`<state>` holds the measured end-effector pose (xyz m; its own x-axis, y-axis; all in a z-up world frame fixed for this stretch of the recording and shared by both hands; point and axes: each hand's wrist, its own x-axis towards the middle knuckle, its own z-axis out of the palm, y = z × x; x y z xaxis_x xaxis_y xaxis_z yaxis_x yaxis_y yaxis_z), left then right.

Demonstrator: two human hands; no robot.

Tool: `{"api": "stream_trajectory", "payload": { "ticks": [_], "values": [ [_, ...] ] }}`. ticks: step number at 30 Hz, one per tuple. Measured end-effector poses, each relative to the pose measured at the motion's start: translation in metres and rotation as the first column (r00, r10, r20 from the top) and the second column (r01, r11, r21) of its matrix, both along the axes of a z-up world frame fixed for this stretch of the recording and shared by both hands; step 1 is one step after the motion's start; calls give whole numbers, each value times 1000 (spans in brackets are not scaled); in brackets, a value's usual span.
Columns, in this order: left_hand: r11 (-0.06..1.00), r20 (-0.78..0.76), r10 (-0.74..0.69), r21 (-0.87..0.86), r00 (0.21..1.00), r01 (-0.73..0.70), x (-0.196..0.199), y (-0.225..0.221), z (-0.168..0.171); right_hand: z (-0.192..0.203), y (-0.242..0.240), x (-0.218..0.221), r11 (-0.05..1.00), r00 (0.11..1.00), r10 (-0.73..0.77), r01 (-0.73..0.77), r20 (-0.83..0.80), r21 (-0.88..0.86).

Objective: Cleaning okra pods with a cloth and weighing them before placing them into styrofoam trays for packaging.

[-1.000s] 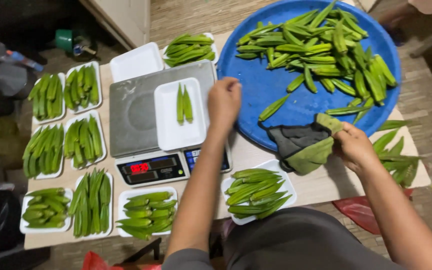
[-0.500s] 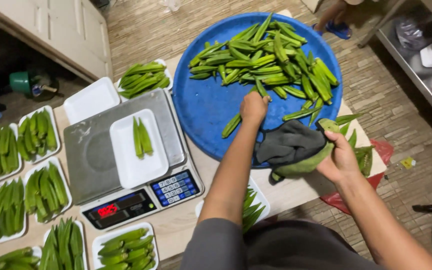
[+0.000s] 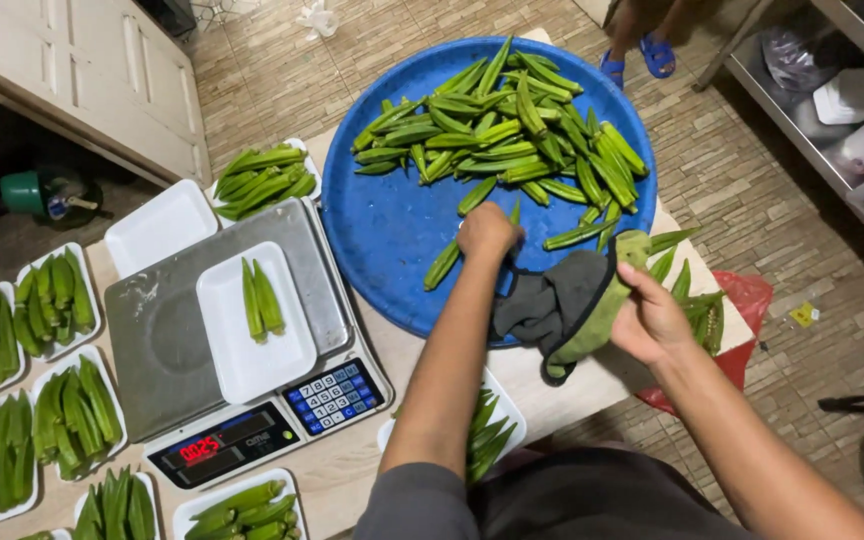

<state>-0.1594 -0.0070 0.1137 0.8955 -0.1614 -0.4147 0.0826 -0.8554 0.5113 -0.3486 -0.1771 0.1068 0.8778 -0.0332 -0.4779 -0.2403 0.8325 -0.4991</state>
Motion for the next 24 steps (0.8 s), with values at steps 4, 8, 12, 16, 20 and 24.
{"api": "stream_trajectory", "payload": {
  "ticks": [4, 8, 12, 16, 20, 24],
  "values": [
    [999, 346, -41, 2, 937, 43, 32, -20, -31, 10, 16, -5, 999, 999, -42, 43, -24, 28],
    [976, 663, -210, 93, 719, 199, 48, -48, -81, 10, 11, -14, 998, 998, -57, 58, -24, 6],
    [994, 768, -111, 73, 630, 86, 50, -64, -118, 14, 5, -26, 995, 995, -97, 98, 9, -5],
    [983, 474, -181, 75, 862, 166, 42, -45, -98, 3, 1, -15, 988, 989, -146, 147, 31, -37],
    [771, 19, -90, -632, 996, 82, -8, -15, -84, 17, 26, 3, 962, 970, -177, 207, 169, -178],
    [470, -205, -92, -872, 974, -139, -86, 7, -50, -40, 52, 20, 867, 965, -104, 207, 242, -453]
  ]
}}
